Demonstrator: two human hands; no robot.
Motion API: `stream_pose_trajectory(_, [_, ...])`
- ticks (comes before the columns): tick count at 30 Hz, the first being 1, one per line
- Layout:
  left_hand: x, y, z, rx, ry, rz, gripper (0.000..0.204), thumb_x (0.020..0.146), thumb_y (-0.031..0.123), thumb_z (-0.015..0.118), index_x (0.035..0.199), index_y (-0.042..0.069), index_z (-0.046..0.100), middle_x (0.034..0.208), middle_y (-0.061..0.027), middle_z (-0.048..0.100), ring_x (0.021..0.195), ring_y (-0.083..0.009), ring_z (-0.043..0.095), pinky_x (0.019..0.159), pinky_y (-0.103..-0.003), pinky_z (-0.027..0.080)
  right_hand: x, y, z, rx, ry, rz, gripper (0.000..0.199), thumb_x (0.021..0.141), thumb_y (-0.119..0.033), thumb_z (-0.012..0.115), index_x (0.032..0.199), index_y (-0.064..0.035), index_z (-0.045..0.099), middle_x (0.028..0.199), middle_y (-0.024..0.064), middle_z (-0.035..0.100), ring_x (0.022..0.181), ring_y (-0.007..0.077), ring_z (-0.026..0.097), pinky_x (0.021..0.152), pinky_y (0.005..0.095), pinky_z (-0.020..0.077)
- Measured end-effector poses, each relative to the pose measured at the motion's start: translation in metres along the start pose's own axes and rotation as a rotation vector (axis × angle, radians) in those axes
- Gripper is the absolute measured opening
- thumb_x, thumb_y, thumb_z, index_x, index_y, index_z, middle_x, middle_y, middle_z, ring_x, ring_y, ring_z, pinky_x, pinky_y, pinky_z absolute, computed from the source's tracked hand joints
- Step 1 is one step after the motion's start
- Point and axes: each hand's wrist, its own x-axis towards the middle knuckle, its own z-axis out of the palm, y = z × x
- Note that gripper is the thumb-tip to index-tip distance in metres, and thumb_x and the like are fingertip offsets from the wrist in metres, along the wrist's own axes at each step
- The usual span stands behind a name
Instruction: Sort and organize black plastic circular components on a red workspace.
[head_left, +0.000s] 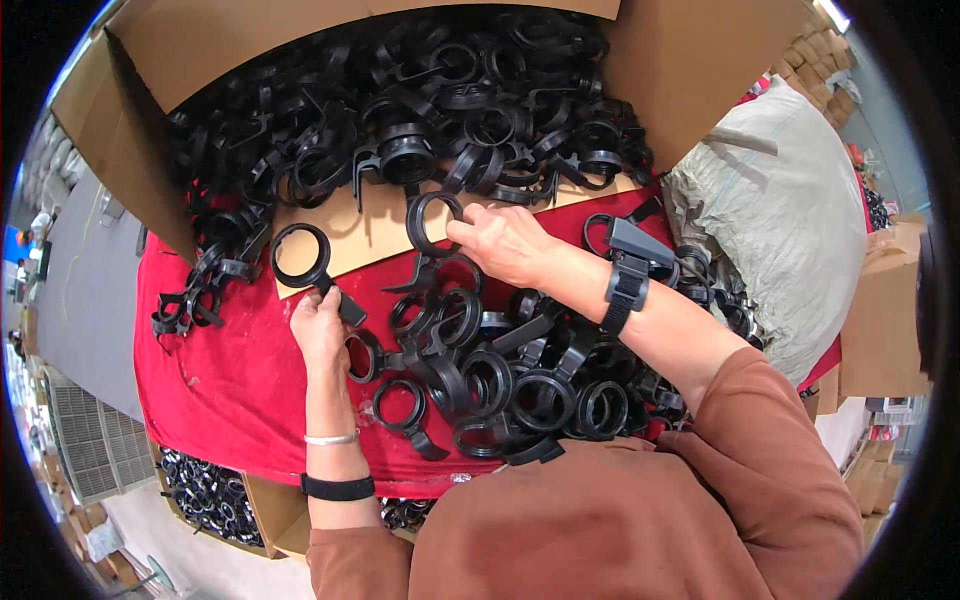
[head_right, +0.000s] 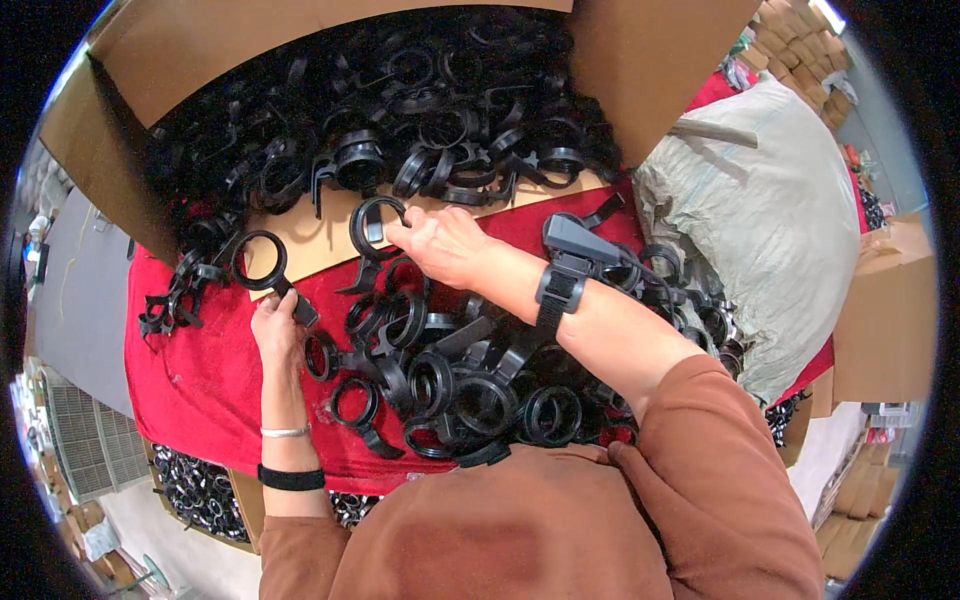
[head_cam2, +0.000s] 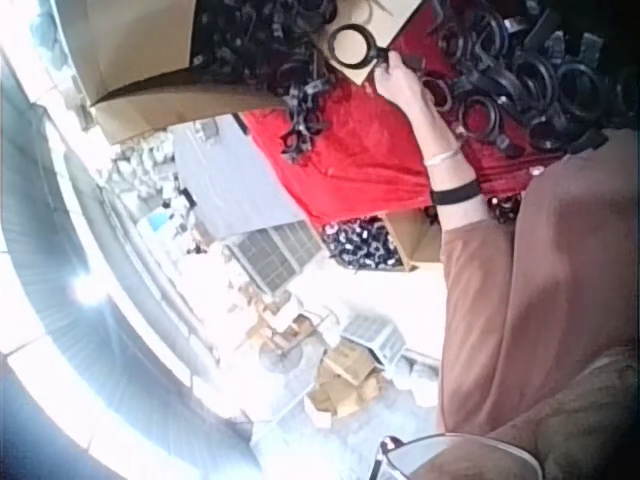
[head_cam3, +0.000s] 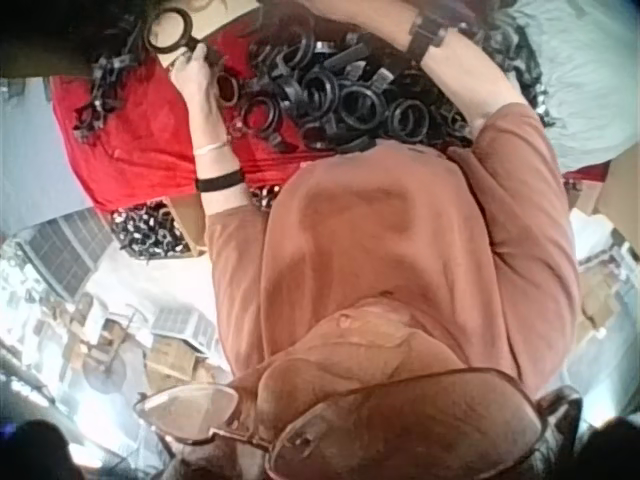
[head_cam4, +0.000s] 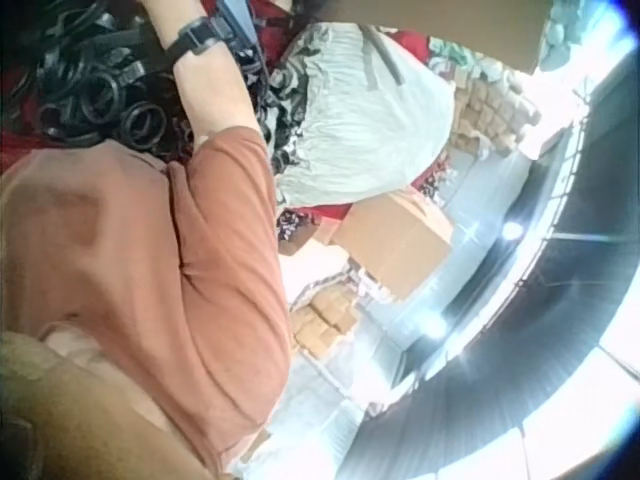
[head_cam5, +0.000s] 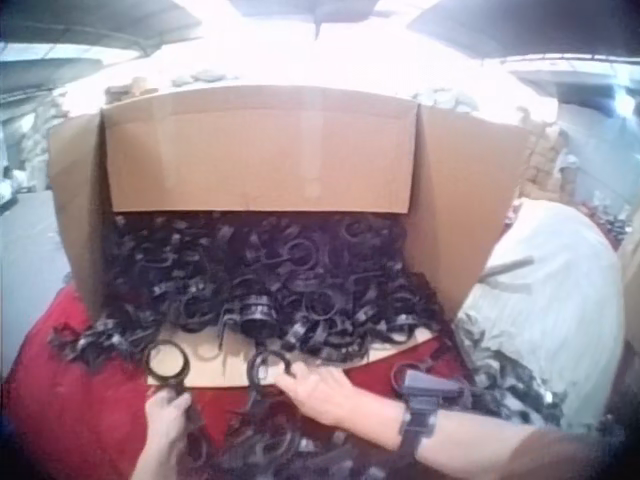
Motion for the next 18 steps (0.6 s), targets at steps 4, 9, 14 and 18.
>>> stream_pose_trajectory(4, [-0.018, 0.000, -0.017, 0.160, 0.024, 0.084, 0.010, 0.085, 0.007, 0.056, 0.087, -0.002, 0.055, 0.065, -0.0015, 0.057, 0.050, -0.0076, 0.052, 0.042, -0.021, 0.042, -0.005, -0.011, -0.009, -0.018, 0.044, -0.039, 0.014, 0.078, -0.011, 0.053, 0.091, -0.0072, 0.050, 0.083, 0.0156, 0.054, 0.068, 0.0331, 0.061, 0.054, 0.0420, 0.0486])
stream_pose_trajectory(9, [-0.030, -0.009, -0.025, 0.415, 0.128, 0.423, 0.012, 0.082, 0.003, 0.057, 0.091, -0.004, 0.056, 0.066, -0.0049, 0.059, 0.058, -0.0145, 0.058, 0.053, -0.029, 0.046, -0.017, -0.026, -0.030, -0.059, 0.061, -0.072, 0.014, 0.076, -0.010, 0.052, 0.090, -0.0070, 0.049, 0.082, 0.0144, 0.054, 0.066, 0.0304, 0.061, 0.051, 0.0408, 0.0488])
stream_pose_trajectory(14, [-0.051, -0.001, -0.033, 0.765, 0.354, 0.943, 0.023, 0.073, -0.006, 0.057, 0.096, -0.002, 0.056, 0.084, -0.0174, 0.059, 0.076, -0.0330, 0.060, 0.066, -0.037, 0.049, -0.043, -0.039, -0.046, 0.011, 0.124, -0.173, 0.014, 0.071, -0.009, 0.055, 0.083, -0.0080, 0.048, 0.073, 0.0109, 0.047, 0.064, 0.0280, 0.058, 0.052, 0.0395, 0.0465])
stream_pose_trajectory(18, [-0.058, 0.002, -0.032, 0.716, 0.359, 1.186, 0.035, 0.065, -0.015, 0.058, 0.098, -0.002, 0.055, 0.087, -0.0171, 0.060, 0.078, -0.0323, 0.060, 0.069, -0.037, 0.051, -0.061, -0.047, -0.053, -0.001, 0.088, -0.204, 0.013, 0.070, -0.009, 0.055, 0.081, -0.0091, 0.049, 0.073, 0.0090, 0.047, 0.064, 0.0255, 0.058, 0.054, 0.0377, 0.0469])
